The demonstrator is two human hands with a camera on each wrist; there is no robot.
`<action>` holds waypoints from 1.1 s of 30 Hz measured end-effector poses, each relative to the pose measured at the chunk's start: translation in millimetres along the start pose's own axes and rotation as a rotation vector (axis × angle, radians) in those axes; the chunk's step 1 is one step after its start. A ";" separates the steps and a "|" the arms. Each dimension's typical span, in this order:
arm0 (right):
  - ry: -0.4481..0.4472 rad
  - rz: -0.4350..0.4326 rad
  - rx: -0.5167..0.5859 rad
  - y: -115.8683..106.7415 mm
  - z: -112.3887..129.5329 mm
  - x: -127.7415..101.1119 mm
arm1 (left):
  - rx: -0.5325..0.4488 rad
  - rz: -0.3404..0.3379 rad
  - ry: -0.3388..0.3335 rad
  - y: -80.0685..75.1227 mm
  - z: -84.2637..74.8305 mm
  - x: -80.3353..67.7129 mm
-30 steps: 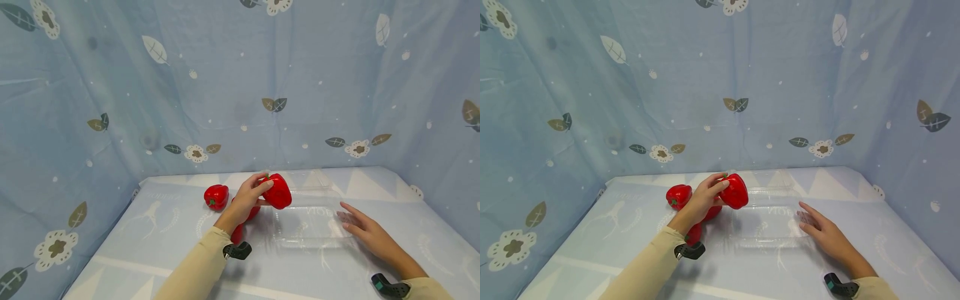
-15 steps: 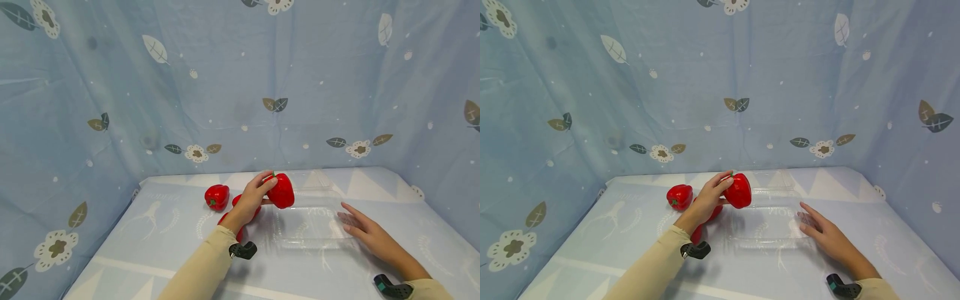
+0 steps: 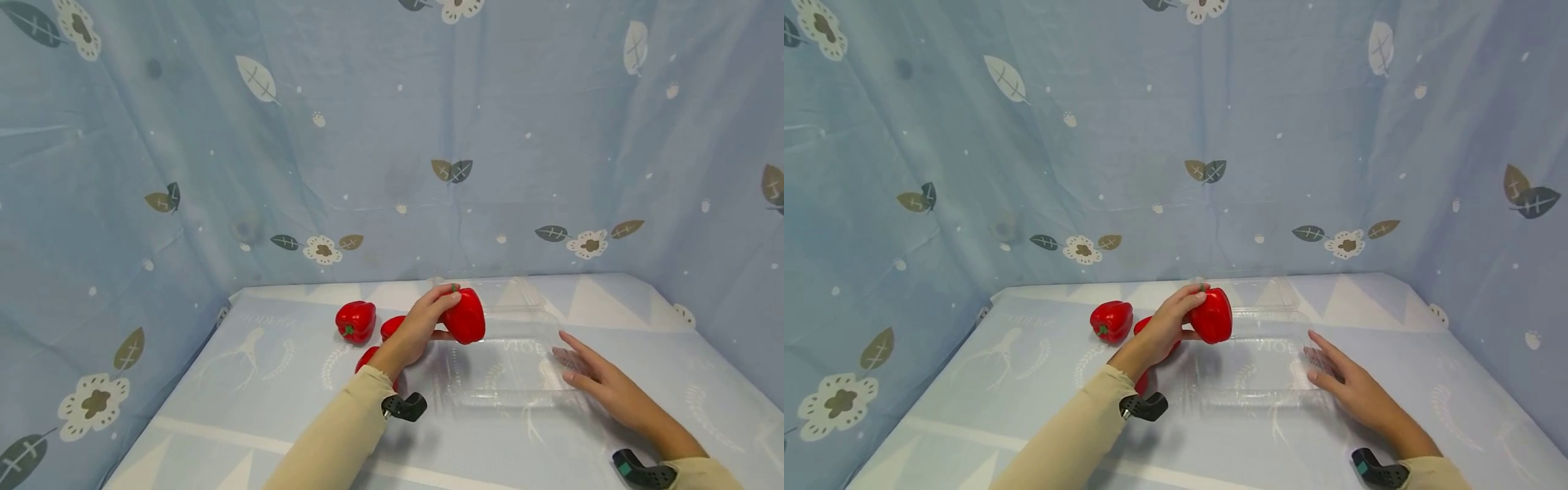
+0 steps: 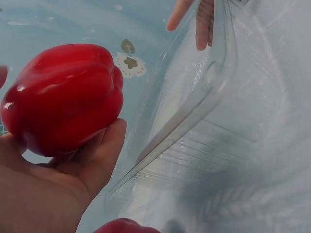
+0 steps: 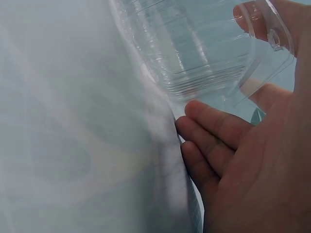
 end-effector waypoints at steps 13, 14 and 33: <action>0.026 0.001 0.001 -0.2 -1.4 -1.0 | 0.226 0.017 -0.028 19.4 0.2 2.9; 0.016 -0.001 0.006 -0.2 -1.4 -0.9 | 0.246 0.015 -0.024 20.8 0.4 3.7; 0.074 0.026 0.011 2.0 -2.0 2.2 | 0.616 0.070 0.097 46.4 -5.4 13.9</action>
Point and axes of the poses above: each hand's wrist, its own x-axis towards the middle knuckle, its own y-axis out of the palm, z = x × y, the point moved 3 cm from there along x, towards the middle knuckle, and after that the axes turned 1 degree about -z, right-handed, at the moved point
